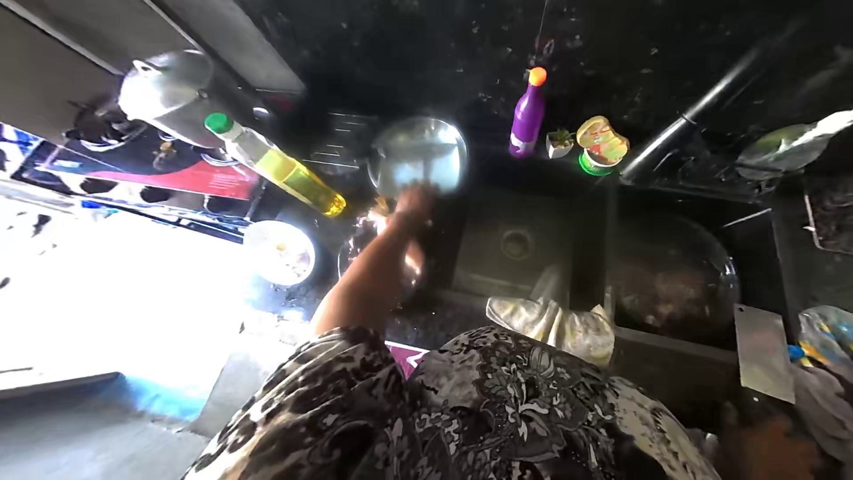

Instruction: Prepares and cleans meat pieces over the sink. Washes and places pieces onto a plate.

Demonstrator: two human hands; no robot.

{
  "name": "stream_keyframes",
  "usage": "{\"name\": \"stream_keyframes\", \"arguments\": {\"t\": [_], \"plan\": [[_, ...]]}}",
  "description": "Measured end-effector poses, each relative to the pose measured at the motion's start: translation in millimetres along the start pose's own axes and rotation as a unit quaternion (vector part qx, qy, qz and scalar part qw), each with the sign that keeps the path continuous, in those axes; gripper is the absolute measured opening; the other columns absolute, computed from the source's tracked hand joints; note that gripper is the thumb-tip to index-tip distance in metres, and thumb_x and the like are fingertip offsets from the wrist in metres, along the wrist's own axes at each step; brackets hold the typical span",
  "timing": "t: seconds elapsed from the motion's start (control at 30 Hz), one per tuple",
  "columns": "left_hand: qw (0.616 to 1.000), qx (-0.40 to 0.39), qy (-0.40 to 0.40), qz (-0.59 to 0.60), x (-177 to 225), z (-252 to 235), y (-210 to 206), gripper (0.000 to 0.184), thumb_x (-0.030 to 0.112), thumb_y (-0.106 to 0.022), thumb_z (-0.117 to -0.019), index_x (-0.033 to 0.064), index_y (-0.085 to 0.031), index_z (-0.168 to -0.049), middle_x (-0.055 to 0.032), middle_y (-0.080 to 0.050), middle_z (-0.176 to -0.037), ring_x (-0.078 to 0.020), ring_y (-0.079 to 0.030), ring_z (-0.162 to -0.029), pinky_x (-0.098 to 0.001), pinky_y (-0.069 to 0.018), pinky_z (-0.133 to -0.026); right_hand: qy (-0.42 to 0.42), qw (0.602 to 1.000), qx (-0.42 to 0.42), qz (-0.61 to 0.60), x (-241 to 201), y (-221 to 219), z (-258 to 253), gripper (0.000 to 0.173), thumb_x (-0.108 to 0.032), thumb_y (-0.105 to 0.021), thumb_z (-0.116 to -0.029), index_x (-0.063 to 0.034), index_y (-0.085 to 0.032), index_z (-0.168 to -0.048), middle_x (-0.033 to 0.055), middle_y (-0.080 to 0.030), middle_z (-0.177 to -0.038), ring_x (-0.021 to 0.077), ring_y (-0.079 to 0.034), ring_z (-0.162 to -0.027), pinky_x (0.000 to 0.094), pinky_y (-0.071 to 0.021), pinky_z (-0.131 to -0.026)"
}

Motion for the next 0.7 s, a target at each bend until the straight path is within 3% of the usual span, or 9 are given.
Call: {"name": "stream_keyframes", "arguments": {"t": [0.1,0.23,0.3,0.37,0.43,0.57,0.67,0.7], "plan": [[0.996,-0.022,-0.068,0.057,-14,-12,-4,0.026,0.024,-0.064,-0.1015,0.01,-0.07,-0.122,-0.0186,-0.066,-0.125,-0.0408,-0.06,-0.123,-0.0609,-0.0482,-0.102,0.018,0.999,0.015,-0.024,-26,3,6,0.06,-0.037,-0.064,-0.0987,-0.0015,-0.052,-0.145,0.0378,-0.047,-0.145,0.0581,-0.044,-0.135,0.0762,-0.0385,-0.102],[0.99,0.035,-0.107,0.083,-12,-8,38,0.026,0.018,-0.06,-0.1015,0.0026,-0.068,-0.12,-0.0233,-0.063,-0.127,-0.0447,-0.059,-0.123,-0.0634,-0.0485,-0.101,0.139,0.983,0.037,-0.11,-89,21,11,0.052,-0.03,-0.066,-0.0986,0.0029,-0.058,-0.138,0.0423,-0.05,-0.138,0.0641,-0.046,-0.129,0.0794,-0.0371,-0.1],[0.991,0.032,-0.085,0.098,-9,-3,69,0.029,0.019,-0.057,-0.103,0.0021,-0.065,-0.125,-0.025,-0.064,-0.127,-0.0472,-0.059,-0.122,-0.0679,-0.0482,-0.097,0.192,0.971,0.029,-0.137,-129,36,11,0.046,-0.026,-0.064,-0.0996,0.004,-0.061,-0.134,0.04,-0.052,-0.137,0.0608,-0.048,-0.129,0.0744,-0.0381,-0.105],[0.99,0.014,-0.043,0.134,-8,2,103,0.031,0.024,-0.056,-0.1053,0.0051,-0.062,-0.13,-0.0294,-0.067,-0.118,-0.0525,-0.063,-0.112,-0.0744,-0.0477,-0.09,0.241,0.959,-0.001,-0.146,-174,51,1,0.039,-0.021,-0.062,-0.101,0.0032,-0.063,-0.132,0.0348,-0.054,-0.14,0.0536,-0.049,-0.133,0.0671,-0.0391,-0.11],[0.984,0.017,-0.042,0.17,-10,3,136,0.031,0.021,-0.058,-0.1051,0.0004,-0.06,-0.128,-0.0339,-0.065,-0.114,-0.0557,-0.063,-0.109,-0.0769,-0.0454,-0.09,0.292,0.944,-0.038,-0.148,-223,67,-12,0.036,-0.017,-0.06,-0.1022,0.0036,-0.063,-0.132,0.0308,-0.053,-0.144,0.0476,-0.049,-0.136,0.0622,-0.0395,-0.113],[0.975,0.031,-0.077,0.207,-5,21,190,0.026,0.016,-0.065,-0.1011,-0.0065,-0.063,-0.114,-0.0318,-0.065,-0.104,-0.0502,-0.064,-0.1,-0.0735,-0.046,-0.088,0.375,0.917,-0.05,-0.129,-313,96,-39,0.04,-0.017,-0.062,-0.1022,-0.0004,-0.059,-0.138,0.0227,-0.047,-0.153,0.0407,-0.047,-0.141,0.0596,-0.0399,-0.115],[0.968,0.012,-0.129,0.217,32,51,208,0.019,0.013,-0.069,-0.0984,-0.0039,-0.067,-0.106,-0.0254,-0.067,-0.096,-0.0421,-0.065,-0.09,-0.0669,-0.0487,-0.082,0.397,0.909,-0.059,-0.109,-369,115,-56,0.047,-0.021,-0.06,-0.1043,0.0026,-0.053,-0.145,0.0259,-0.04,-0.158,0.0431,-0.041,-0.146,0.0589,-0.0356,-0.118],[0.963,0.005,-0.159,0.218,50,59,204,0.017,0.013,-0.069,-0.0977,-0.0026,-0.068,-0.104,-0.0236,-0.068,-0.093,-0.0403,-0.066,-0.087,-0.0652,-0.0501,-0.08,0.399,0.909,-0.058,-0.1,-385,118,-62,0.049,-0.025,-0.06,-0.1048,0.0045,-0.053,-0.144,0.0277,-0.042,-0.156,0.0435,-0.04,-0.146,0.058,-0.0336,-0.12]]}}
Point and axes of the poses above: each hand's wrist, its own z-axis away from the middle knuckle, its own y-axis out of the back of the hand, x = y × z, the point moved 5 cm from there along -z, towards the middle knuckle
